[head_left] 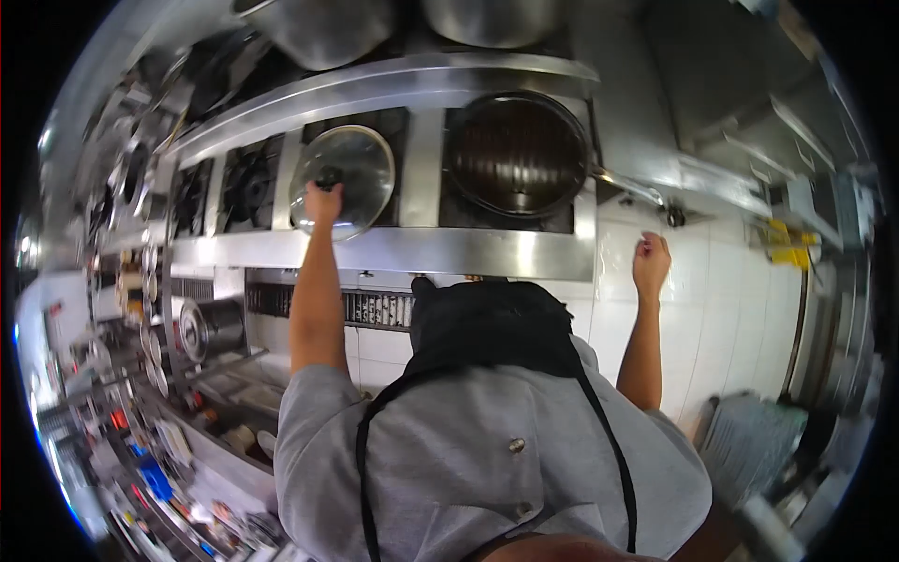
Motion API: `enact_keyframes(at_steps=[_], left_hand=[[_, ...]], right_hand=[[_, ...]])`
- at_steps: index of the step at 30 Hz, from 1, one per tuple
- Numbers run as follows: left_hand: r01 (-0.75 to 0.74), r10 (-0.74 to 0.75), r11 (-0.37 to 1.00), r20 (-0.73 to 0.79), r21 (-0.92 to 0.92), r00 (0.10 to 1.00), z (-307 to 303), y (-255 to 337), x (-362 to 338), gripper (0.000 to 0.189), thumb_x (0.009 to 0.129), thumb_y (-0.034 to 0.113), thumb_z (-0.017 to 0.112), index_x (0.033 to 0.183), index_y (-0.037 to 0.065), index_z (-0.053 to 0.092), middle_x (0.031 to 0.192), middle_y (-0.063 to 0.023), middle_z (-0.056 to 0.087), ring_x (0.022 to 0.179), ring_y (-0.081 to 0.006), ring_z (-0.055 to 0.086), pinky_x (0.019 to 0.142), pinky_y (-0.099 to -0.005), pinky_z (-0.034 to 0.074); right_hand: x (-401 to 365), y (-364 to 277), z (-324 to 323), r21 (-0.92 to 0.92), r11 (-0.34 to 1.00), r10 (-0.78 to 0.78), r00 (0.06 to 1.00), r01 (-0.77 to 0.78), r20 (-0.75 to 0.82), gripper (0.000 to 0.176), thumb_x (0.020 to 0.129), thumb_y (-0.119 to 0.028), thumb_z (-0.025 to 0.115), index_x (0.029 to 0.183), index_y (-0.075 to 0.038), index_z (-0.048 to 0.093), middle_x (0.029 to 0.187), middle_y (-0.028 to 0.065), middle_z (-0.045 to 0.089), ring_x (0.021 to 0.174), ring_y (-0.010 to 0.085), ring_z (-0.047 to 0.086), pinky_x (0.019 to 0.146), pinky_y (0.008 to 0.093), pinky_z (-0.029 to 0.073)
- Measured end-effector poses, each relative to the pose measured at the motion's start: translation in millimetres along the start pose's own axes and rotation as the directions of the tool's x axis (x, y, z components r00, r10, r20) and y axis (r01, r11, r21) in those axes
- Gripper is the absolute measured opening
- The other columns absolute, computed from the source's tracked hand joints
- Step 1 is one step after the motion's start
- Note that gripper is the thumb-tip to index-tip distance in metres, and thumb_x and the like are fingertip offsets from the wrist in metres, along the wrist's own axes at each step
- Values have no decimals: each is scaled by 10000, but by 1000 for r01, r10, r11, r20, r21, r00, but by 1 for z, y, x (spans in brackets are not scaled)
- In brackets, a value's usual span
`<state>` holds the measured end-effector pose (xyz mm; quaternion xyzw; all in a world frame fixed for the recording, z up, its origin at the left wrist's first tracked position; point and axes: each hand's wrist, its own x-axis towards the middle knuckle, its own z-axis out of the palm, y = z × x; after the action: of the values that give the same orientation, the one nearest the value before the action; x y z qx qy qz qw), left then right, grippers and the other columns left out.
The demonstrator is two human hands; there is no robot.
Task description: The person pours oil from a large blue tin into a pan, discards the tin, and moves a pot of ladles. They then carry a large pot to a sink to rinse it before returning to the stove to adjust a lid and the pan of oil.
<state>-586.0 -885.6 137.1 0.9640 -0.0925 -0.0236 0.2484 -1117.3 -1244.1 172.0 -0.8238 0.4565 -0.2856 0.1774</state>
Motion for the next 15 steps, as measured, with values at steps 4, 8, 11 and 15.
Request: enact_keyframes(at_steps=[4,8,11,15], left_hand=[[-188,196,980,-199,59,960,-5,6,-30,630,725,234,682,1206,-49,389,1150,-269,480,1083,-413,445,920,-449,389],[-140,131,990,-266,-14,955,-19,37,-64,504,738,188,660,1171,18,467,1091,-225,486,1019,-402,499,865,-436,435],[-188,162,978,-248,-86,955,-21,57,-79,390,734,188,656,1078,44,542,1077,-209,504,1011,-386,512,850,-438,450],[-283,276,948,-69,-145,959,0,100,-90,307,748,214,640,1006,55,588,1020,-171,546,943,-352,555,807,-428,466]], right_hand=[[20,4,9,35,996,-78,997,78,12,227,749,-19,563,969,-50,611,887,136,587,719,286,587,629,358,479],[44,-10,21,-205,946,-259,966,252,-8,299,707,-27,597,1005,-43,584,1047,153,521,952,329,523,802,399,446],[65,-24,28,-288,893,-323,938,347,126,409,641,-49,655,1041,-53,572,1062,173,504,991,353,494,873,449,395],[88,-35,42,-273,874,-344,909,402,237,452,632,-48,649,1072,-72,546,1062,158,502,986,365,499,813,461,426]])
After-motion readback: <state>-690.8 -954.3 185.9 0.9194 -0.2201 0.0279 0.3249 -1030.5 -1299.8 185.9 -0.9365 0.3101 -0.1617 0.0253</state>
